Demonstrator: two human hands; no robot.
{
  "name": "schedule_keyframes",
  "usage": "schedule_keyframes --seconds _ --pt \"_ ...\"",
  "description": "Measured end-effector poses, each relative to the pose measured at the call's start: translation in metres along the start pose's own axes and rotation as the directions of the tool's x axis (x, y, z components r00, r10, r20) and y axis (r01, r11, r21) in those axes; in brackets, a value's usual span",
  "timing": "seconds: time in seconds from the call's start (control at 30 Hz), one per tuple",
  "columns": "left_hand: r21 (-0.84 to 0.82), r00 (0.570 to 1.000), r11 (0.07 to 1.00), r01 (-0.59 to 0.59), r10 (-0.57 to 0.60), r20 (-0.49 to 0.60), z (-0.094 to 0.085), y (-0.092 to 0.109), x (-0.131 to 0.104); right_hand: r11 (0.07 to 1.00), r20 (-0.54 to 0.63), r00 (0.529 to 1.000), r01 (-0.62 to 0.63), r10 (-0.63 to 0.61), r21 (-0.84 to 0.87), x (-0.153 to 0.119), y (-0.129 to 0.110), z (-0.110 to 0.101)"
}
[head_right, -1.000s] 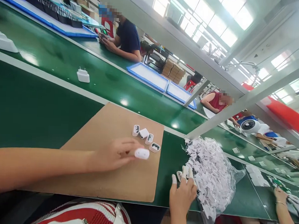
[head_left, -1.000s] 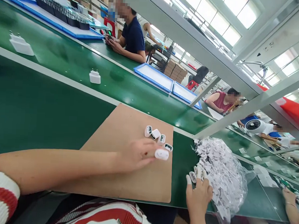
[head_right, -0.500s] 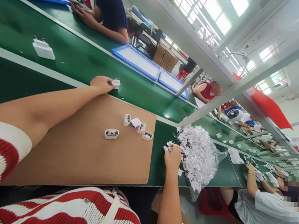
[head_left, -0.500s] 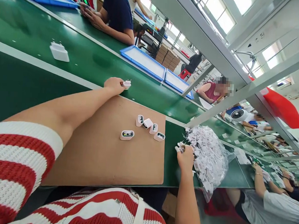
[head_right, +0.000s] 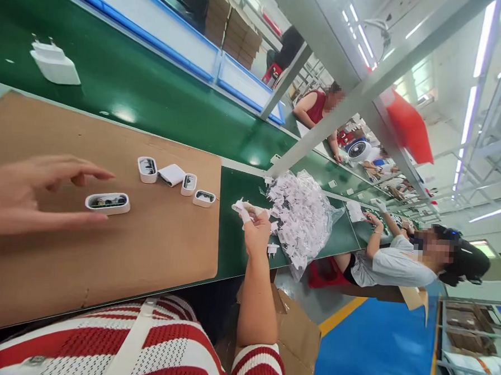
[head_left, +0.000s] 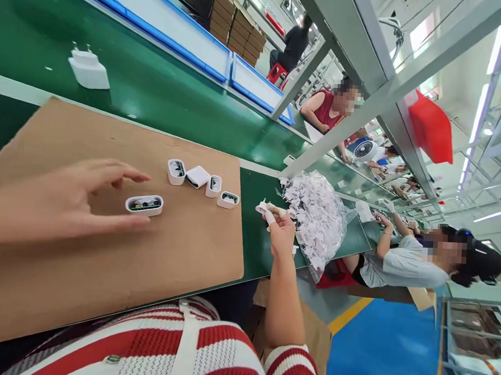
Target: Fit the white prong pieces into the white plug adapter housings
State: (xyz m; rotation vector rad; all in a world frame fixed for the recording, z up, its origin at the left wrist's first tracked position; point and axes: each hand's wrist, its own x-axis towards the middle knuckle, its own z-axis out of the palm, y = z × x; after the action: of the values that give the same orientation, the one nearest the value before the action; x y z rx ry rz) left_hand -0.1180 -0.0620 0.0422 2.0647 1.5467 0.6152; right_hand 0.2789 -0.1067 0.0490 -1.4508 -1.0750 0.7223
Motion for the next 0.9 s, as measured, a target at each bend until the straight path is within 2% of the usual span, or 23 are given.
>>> schedule_keyframes --seconds 0.1,0.2,0.3,0.4,0.47,0.6,0.7,0.8,0.9 --pt "-0.048 0.993 0.999 0.019 -0.013 0.118 0.023 0.006 -0.016 0.966 0.094 0.99 -0.12 0.101 0.227 -0.011 -0.01 0.01" --pt "-0.116 0.99 0.991 -0.064 0.077 0.116 0.038 0.021 -0.018 0.927 0.133 0.98 -0.184 0.148 0.327 -0.023 -0.019 0.02" --pt "-0.203 0.973 0.961 -0.188 0.21 0.093 0.05 0.038 -0.016 0.905 0.205 0.964 -0.233 0.167 0.356 -0.034 -0.028 0.029" --pt "-0.292 0.963 0.929 -0.228 0.258 0.07 0.061 0.046 -0.015 0.889 0.333 0.921 -0.316 0.203 0.332 -0.044 -0.037 0.037" --pt "-0.341 0.957 0.906 -0.252 0.285 0.049 0.066 0.047 -0.016 0.9 0.376 0.901 -0.334 0.217 0.281 -0.051 -0.041 0.045" --pt "-0.407 0.943 0.865 -0.295 0.332 0.021 0.068 0.042 -0.015 0.965 0.359 0.923 -0.205 0.135 0.165 -0.062 -0.042 0.066" --pt "-0.438 0.946 0.853 -0.283 0.324 0.021 0.068 0.039 -0.015 0.999 0.375 0.927 -0.016 0.0 0.038 -0.069 -0.043 0.083" --pt "-0.453 0.947 0.848 -0.274 0.32 0.028 0.069 0.036 -0.014 0.961 0.416 0.894 0.242 -0.168 -0.132 -0.072 -0.045 0.094" --pt "-0.461 0.948 0.844 -0.274 0.318 0.019 0.071 0.035 -0.014 0.89 0.479 0.841 0.395 -0.252 -0.226 -0.069 -0.047 0.1"
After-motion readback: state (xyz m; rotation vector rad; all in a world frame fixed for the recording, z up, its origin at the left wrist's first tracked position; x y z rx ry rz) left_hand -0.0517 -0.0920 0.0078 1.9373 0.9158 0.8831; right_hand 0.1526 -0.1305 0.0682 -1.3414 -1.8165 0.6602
